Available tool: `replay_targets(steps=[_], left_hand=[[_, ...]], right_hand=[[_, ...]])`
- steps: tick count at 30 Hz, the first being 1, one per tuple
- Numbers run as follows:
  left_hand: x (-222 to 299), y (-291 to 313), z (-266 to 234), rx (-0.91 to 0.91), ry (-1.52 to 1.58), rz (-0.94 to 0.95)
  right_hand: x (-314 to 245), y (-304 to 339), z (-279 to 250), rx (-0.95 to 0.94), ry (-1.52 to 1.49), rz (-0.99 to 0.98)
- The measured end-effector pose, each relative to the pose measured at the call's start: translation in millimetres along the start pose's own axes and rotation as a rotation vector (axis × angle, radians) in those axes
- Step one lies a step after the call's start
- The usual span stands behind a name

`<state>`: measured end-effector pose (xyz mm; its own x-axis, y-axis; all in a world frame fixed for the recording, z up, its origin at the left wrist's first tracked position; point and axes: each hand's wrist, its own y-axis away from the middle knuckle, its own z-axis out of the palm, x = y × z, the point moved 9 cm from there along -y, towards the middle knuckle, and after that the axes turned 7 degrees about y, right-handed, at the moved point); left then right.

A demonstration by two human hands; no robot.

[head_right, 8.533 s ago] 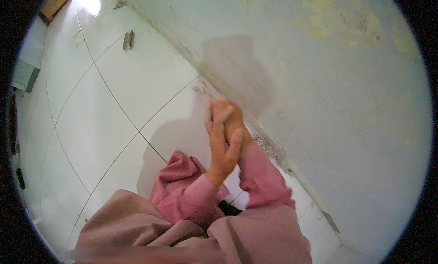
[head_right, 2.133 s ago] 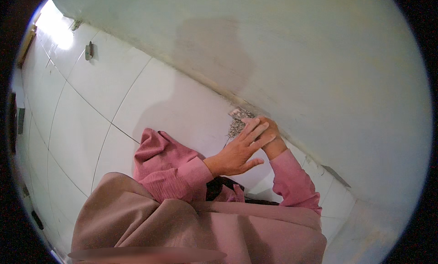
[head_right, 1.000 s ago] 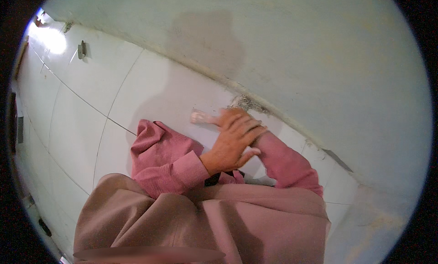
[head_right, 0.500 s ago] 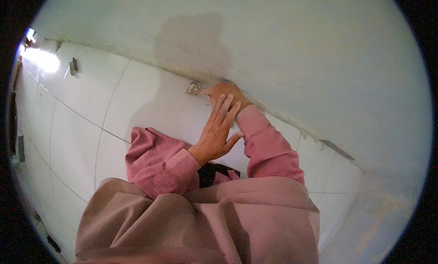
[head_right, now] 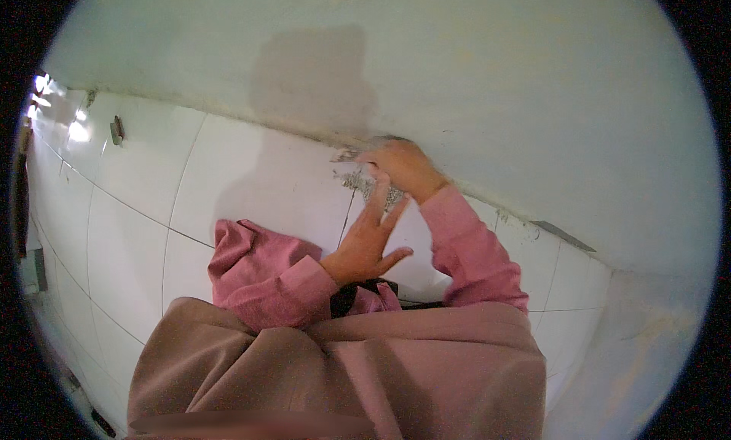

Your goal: The person kneels on a tiled floor and uses a metal scraper to remove material from the base of a white wall. They repeatedly scrape along the wall-floor junction, occasionally using their hand to clear debris.

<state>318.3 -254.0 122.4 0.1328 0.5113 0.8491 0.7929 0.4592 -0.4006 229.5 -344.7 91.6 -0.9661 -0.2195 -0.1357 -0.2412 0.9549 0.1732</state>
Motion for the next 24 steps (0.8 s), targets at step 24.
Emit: replay_targets(steps=[24], left_hand=[[-1.2, -3.5, -1.5, -0.088, 0.057, 0.052]], right_hand=[[11.3, 0.4, 44.9, -0.111, -0.063, 0.048]])
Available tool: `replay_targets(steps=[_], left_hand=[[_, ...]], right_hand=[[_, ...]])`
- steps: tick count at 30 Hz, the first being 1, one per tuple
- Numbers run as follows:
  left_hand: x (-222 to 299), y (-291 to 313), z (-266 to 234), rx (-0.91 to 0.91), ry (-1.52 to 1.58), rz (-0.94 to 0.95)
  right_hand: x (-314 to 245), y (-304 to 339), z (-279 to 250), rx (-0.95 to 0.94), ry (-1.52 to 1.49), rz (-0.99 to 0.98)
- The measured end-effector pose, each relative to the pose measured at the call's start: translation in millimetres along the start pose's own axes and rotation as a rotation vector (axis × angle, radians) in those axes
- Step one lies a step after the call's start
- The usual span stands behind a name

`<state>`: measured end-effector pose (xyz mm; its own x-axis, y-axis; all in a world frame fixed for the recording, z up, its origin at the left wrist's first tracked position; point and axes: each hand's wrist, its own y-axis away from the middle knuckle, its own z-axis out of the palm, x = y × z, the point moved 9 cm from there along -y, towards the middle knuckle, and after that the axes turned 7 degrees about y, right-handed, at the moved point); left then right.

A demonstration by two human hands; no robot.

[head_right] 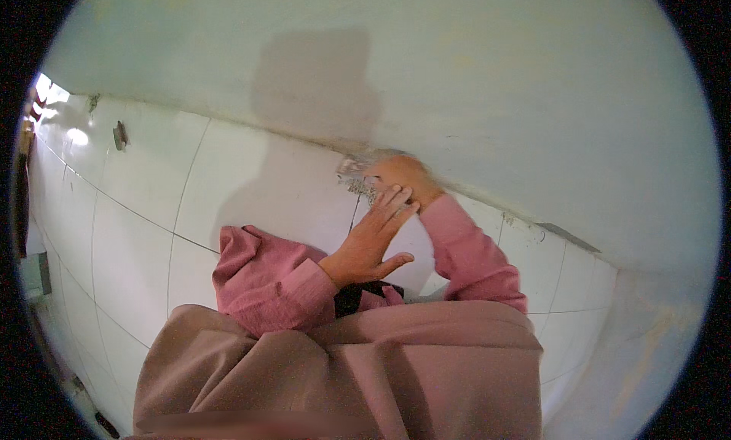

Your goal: The person kneels on a tiled floor and uses a metal scraper to remove material from the base of a white wall. They repeatedly scrape along the wall-floor junction, occasionally using their hand to clear debris.

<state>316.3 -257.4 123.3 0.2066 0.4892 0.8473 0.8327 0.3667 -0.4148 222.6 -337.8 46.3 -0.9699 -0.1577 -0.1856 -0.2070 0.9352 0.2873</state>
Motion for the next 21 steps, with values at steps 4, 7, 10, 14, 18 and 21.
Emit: replay_targets(steps=[4, 7, 10, 14, 18, 21], left_hand=[[1.7, -2.3, 9.7, -0.041, -0.021, -0.008], [7.6, -1.5, 6.5, 0.013, -0.036, 0.012], [11.1, 1.5, -1.6, 0.073, -0.135, 0.021], [3.1, 4.0, -7.9, 0.056, -0.238, -0.054], [-4.8, 1.7, -4.7, 0.035, -0.16, -0.077], [-24.7, -1.3, -7.7, 0.091, -0.15, -0.153]], right_hand=[[28.7, 61.6, -9.5, -0.158, 0.004, 0.189], [3.1, 60.0, -32.8, 0.034, -0.023, 0.026], [-28.4, 16.3, -11.2, -0.021, -0.079, -0.047], [-33.5, -3.8, 6.8, -0.03, -0.067, 0.001], [8.5, 50.9, 1.2, -0.1, -0.05, 0.193], [17.0, 103.5, -22.0, 0.012, 0.157, 0.205]])
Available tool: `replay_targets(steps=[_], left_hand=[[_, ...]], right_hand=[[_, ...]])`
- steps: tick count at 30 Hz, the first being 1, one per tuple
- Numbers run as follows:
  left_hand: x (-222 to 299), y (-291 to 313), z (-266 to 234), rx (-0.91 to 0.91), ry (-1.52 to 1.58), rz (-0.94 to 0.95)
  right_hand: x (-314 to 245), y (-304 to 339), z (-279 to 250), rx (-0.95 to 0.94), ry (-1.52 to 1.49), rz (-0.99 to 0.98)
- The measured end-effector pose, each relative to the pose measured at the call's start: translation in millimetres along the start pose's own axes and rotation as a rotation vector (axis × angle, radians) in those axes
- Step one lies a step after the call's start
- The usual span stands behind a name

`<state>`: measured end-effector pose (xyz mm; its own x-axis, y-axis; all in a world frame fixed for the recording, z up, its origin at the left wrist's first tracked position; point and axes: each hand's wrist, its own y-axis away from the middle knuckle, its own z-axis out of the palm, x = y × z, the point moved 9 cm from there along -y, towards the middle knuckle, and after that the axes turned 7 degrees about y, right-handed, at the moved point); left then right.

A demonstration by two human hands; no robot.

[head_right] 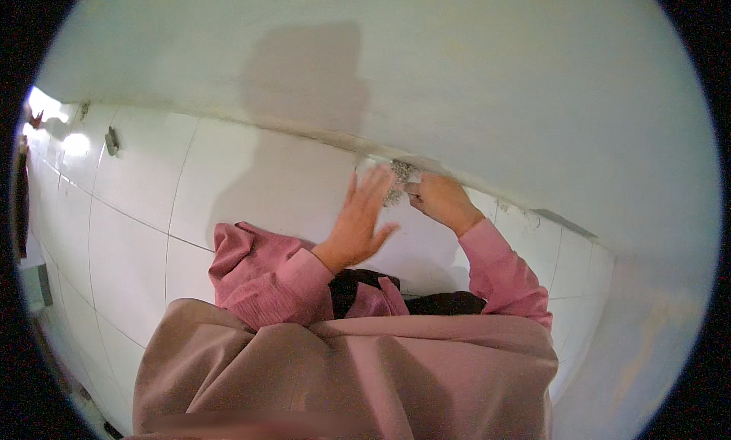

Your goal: The person kneels on a tiled floor and uses a metal scraper to remove material from the base of a white wall. They repeatedly scrape along the wall-floor junction, occasionally using their hand to clear debris.

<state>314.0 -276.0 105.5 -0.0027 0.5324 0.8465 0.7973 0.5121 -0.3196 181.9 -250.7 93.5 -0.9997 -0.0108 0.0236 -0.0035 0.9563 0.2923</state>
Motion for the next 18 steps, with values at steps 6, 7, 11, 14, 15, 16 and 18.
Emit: replay_targets(steps=[6, 7, 11, 14, 15, 16, 18], left_hand=[[-64.7, 6.6, -17.6, 0.157, -0.15, -0.268], [-69.3, 8.7, -13.8, 0.131, -0.177, -0.292], [-62.3, 11.8, 6.1, 0.031, -0.225, -0.245], [-50.1, 10.9, 17.6, -0.038, -0.229, -0.163], [-50.6, 11.0, 20.1, -0.067, -0.234, -0.175], [-50.6, 11.1, 21.0, -0.081, -0.244, -0.173], [-52.0, 12.6, 22.1, -0.091, -0.254, -0.171]], right_hand=[[-18.9, 107.8, 21.9, -0.079, -0.091, 0.367], [-30.5, 120.7, 27.0, -0.083, -0.075, 0.388], [-52.6, 123.8, 35.3, -0.012, -0.21, 0.435], [-46.9, 96.8, 33.4, 0.035, -0.24, 0.402], [-46.0, 91.7, 32.5, 0.048, -0.258, 0.387], [-46.5, 89.1, 25.7, 0.131, -0.274, 0.358], [-45.8, 100.9, 38.1, 0.042, -0.287, 0.452]])
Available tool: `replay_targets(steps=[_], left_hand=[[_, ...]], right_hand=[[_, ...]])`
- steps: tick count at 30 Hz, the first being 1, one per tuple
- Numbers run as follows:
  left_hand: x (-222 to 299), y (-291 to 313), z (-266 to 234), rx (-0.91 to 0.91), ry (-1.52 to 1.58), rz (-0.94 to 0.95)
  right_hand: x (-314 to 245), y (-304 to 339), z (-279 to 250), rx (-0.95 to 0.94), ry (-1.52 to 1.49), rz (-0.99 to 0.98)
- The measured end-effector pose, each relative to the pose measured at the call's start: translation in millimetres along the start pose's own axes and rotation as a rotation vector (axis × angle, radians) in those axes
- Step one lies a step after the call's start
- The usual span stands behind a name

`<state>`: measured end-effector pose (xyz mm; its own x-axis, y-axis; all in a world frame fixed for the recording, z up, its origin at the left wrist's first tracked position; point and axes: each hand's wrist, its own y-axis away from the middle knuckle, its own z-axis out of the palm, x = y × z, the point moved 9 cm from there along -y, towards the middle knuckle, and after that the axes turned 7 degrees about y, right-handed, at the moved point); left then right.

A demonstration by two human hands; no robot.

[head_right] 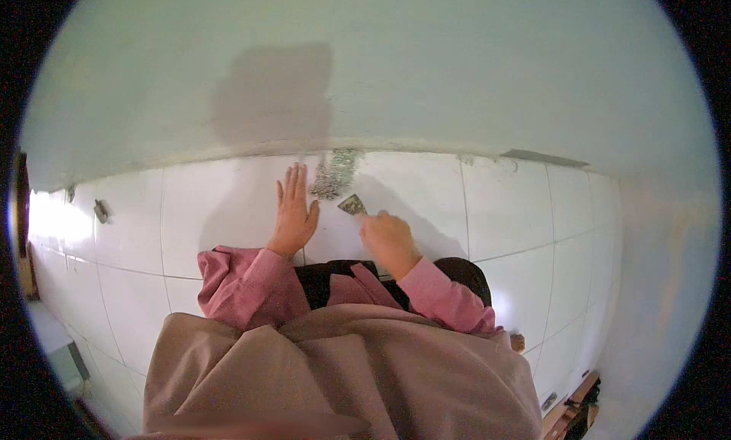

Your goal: The person kneels on a tiled floor and uses a metal scraper to remove material from the base of a white wall. They repeatedly scrape along the wall-floor junction, occasionally using their hand to clear debris.

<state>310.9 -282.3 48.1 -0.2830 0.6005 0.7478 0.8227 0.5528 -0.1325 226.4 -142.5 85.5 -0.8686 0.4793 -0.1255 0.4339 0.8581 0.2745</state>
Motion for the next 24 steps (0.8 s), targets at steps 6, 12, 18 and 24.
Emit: replay_targets(steps=[6, 12, 18, 24], left_hand=[[6.5, 3.6, 11.0, 0.018, -0.059, 0.073], [13.1, 20.1, 38.2, -0.146, -0.155, 0.014], [40.6, 27.5, 77.2, -0.203, -0.206, 0.123], [96.0, 29.4, 153.8, -0.282, 0.179, 0.051]], right_hand=[[5.2, 15.8, 22.6, 0.127, -0.111, 0.121], [98.2, 10.2, 19.4, 0.315, -0.453, 0.24], [231.0, 81.1, 35.4, 0.453, -0.692, 0.729], [219.2, 70.0, 81.8, 0.509, -1.704, 0.829]])
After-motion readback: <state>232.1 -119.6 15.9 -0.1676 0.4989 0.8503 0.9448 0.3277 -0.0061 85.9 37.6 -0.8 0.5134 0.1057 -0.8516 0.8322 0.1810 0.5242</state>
